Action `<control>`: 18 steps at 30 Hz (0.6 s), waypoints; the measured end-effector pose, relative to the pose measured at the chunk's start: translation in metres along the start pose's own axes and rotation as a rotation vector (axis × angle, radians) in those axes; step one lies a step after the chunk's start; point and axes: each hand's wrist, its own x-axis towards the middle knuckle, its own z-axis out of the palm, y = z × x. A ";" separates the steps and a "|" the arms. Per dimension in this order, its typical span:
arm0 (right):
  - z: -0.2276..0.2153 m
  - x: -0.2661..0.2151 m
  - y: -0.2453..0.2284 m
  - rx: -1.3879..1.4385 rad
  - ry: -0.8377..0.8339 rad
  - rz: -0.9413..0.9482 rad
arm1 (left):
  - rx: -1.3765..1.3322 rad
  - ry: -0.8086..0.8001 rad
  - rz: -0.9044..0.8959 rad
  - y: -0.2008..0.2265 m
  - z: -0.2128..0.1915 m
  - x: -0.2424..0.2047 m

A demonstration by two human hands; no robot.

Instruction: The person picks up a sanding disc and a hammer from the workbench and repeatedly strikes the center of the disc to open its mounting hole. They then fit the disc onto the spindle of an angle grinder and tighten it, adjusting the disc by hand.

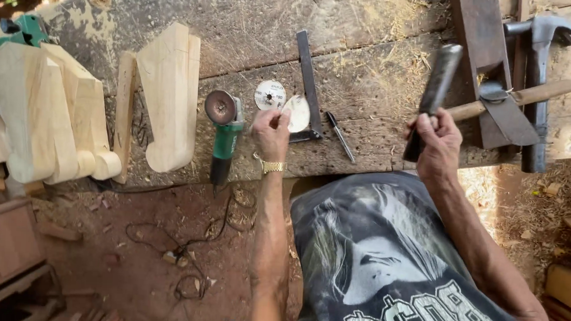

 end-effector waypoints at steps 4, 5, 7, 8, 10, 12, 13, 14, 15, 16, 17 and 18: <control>-0.018 0.023 -0.051 0.485 -0.008 0.054 | -0.355 -0.111 0.062 0.079 0.031 -0.009; -0.021 0.027 -0.058 0.502 -0.040 0.088 | -0.398 -0.290 0.007 0.098 0.040 -0.009; -0.024 0.045 -0.059 0.539 -0.082 0.038 | -0.456 -0.350 -0.075 0.101 0.082 0.005; -0.026 0.054 -0.060 0.571 -0.123 -0.006 | -0.511 -0.412 -0.166 0.104 0.103 0.013; -0.025 0.055 -0.062 0.451 -0.094 -0.116 | -0.389 -0.424 -0.034 0.095 0.126 0.019; -0.017 0.052 -0.062 0.325 -0.076 -0.217 | -0.268 -0.424 0.088 0.084 0.141 0.022; -0.011 0.051 -0.062 0.243 -0.028 -0.281 | -0.271 -0.315 0.183 0.081 0.144 0.024; -0.004 0.050 -0.062 0.167 0.033 -0.352 | -0.271 -0.213 0.292 0.081 0.147 0.031; 0.001 0.052 -0.053 0.173 0.044 -0.361 | -0.270 -0.217 0.308 0.073 0.152 0.040; 0.003 0.050 -0.043 0.137 0.067 -0.379 | -0.215 -0.246 0.313 0.065 0.160 0.041; 0.005 0.048 -0.033 0.100 0.089 -0.396 | -0.160 -0.274 0.318 0.057 0.167 0.042; 0.007 0.050 -0.024 0.092 0.099 -0.404 | -0.170 -0.279 0.327 0.071 0.145 0.042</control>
